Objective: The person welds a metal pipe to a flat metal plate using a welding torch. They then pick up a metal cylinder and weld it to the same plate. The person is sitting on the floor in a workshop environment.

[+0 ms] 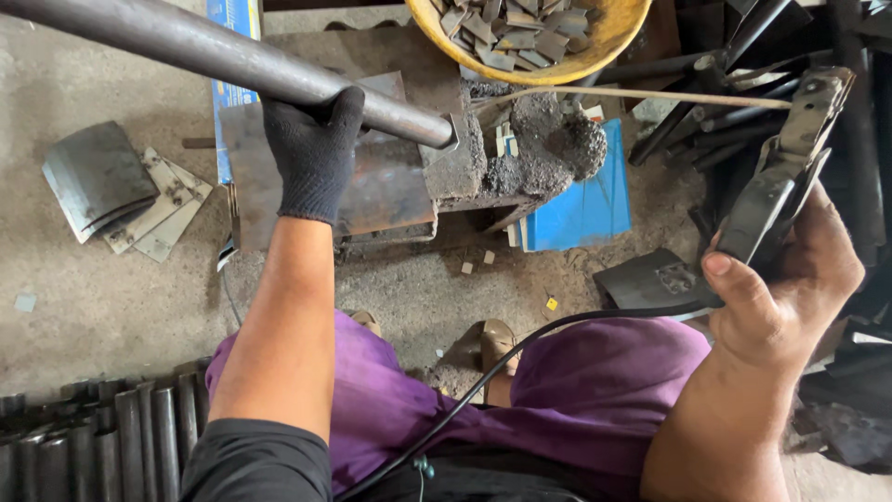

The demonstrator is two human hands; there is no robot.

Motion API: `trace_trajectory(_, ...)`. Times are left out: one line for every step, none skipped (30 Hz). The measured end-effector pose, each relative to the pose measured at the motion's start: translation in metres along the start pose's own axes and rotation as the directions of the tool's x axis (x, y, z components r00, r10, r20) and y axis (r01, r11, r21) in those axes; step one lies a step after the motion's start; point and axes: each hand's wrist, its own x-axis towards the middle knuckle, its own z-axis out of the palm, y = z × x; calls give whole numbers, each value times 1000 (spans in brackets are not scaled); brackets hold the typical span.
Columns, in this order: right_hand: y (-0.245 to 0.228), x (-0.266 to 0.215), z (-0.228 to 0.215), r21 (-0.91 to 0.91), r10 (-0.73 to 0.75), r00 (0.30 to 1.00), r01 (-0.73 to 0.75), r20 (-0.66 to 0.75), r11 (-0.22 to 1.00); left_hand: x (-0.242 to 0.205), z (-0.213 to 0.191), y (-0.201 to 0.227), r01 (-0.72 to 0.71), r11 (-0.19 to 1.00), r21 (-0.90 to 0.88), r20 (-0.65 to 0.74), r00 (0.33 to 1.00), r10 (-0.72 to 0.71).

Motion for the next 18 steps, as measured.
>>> trace_trajectory(0,0,0,6,-16,1000,16,10,1000,2,0,-1,-75,995,64,9,997,74)
trace_trajectory(0,0,0,12,-22,1000,22,13,1000,1,-1,-1,-145,981,126,23,989,143)
trace_trajectory(0,0,0,17,-28,999,28,17,999,0,-2,-2,-214,959,187,42,977,210)
trace_trajectory(1,0,0,22,-24,1000,23,16,999,-1,-2,-1,-147,979,140,18,989,146)
trace_trajectory(1,0,-1,22,-20,1000,20,16,1000,-1,-1,0,-79,993,91,-2,997,80)
trace_trajectory(2,0,-1,23,-22,1000,22,15,999,0,1,1,-17,999,39,-17,1000,18)
trace_trajectory(3,0,-1,19,-25,1000,24,15,1000,0,2,3,-13,1000,27,-15,1000,14)
trace_trajectory(2,0,0,17,-23,1000,23,15,1000,-1,3,4,-10,1000,15,-12,1000,10)
trace_trajectory(2,0,0,14,-21,1000,21,15,1000,-2,4,6,-6,1000,2,-10,1000,6)
trace_trajectory(1,1,1,16,-23,1000,23,15,1000,-2,4,7,-72,993,91,-12,997,73)
trace_trajectory(0,1,2,15,-24,1000,24,13,1000,-4,3,9,-136,974,180,-8,990,140)
trace_trajectory(0,3,2,13,-33,999,33,16,999,-3,3,10,-198,943,267,0,979,206)
trace_trajectory(0,4,3,9,-41,999,41,17,999,-1,4,11,-132,967,220,-22,990,141)
trace_trajectory(0,3,3,1,-39,999,39,17,999,-2,5,11,-56,983,173,-37,997,64)
trace_trajectory(1,2,2,7,-37,999,36,15,999,-2,6,11,20,992,124,-48,999,-14)
trace_trajectory(1,2,2,13,-33,999,33,15,999,-3,6,10,-18,988,152,-46,999,26)
trace_trajectory(2,1,1,18,-30,999,29,15,999,-3,6,9,-56,982,180,-43,997,65)
trace_trajectory(3,1,1,6,-34,999,34,20,999,-3,5,9,-95,973,209,-40,994,106)
